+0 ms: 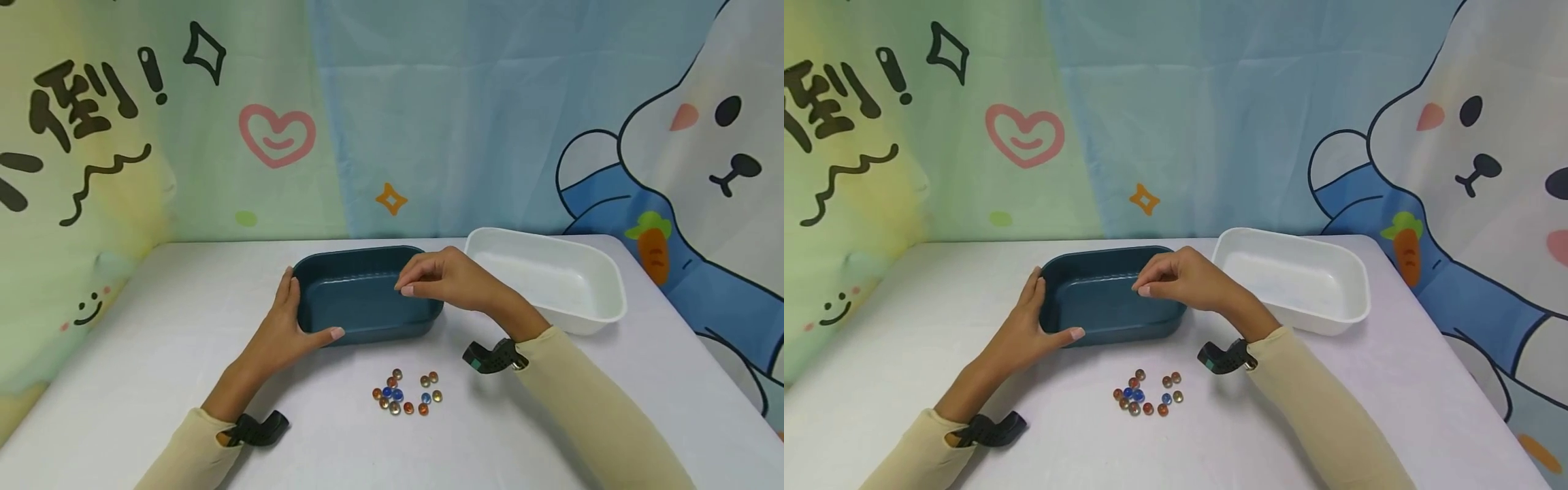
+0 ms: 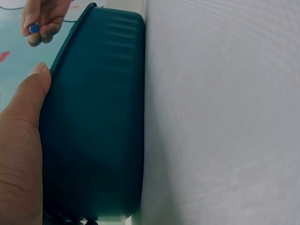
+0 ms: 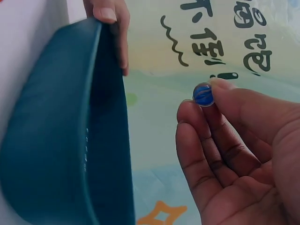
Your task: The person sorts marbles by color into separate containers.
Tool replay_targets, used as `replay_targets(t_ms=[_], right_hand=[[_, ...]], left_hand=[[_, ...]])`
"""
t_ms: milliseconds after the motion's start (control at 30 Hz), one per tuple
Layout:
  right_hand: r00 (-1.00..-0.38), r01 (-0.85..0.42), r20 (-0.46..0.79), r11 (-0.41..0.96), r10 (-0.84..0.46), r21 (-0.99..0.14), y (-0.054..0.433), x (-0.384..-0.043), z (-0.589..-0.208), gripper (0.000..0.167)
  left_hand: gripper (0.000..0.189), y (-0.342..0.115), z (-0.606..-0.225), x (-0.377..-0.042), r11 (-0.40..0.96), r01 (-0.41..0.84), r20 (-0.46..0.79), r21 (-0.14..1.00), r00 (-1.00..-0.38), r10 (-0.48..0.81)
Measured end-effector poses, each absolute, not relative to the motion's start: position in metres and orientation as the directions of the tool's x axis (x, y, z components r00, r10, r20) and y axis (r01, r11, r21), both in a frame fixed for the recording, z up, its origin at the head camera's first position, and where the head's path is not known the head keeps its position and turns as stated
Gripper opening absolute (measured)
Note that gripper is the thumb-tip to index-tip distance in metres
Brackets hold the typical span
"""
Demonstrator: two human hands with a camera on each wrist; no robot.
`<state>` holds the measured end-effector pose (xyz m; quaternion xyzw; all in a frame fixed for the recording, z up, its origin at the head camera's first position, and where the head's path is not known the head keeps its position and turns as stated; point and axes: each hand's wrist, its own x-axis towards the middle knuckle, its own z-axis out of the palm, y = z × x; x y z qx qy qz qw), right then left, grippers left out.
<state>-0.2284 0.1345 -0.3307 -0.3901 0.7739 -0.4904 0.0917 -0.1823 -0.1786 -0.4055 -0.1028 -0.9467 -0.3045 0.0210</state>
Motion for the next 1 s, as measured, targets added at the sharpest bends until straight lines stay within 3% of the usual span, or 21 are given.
replay_targets(t_ms=[633, 1000], right_hand=[[-0.818, -0.374, 0.118, 0.364, -0.564, -0.853, 0.137, -0.268, -0.302, 0.018], [-0.86, -0.261, -0.01, 0.457, -0.51, -0.85, 0.123, -0.299, -0.318, 0.02]], left_hand=[[0.127, -0.176, -0.404, -0.181, 0.794, 0.206, 0.098, 0.572, -0.978, 0.184], [0.126, -0.177, -0.405, -0.18, 0.791, 0.211, 0.096, 0.575, -0.977, 0.191]])
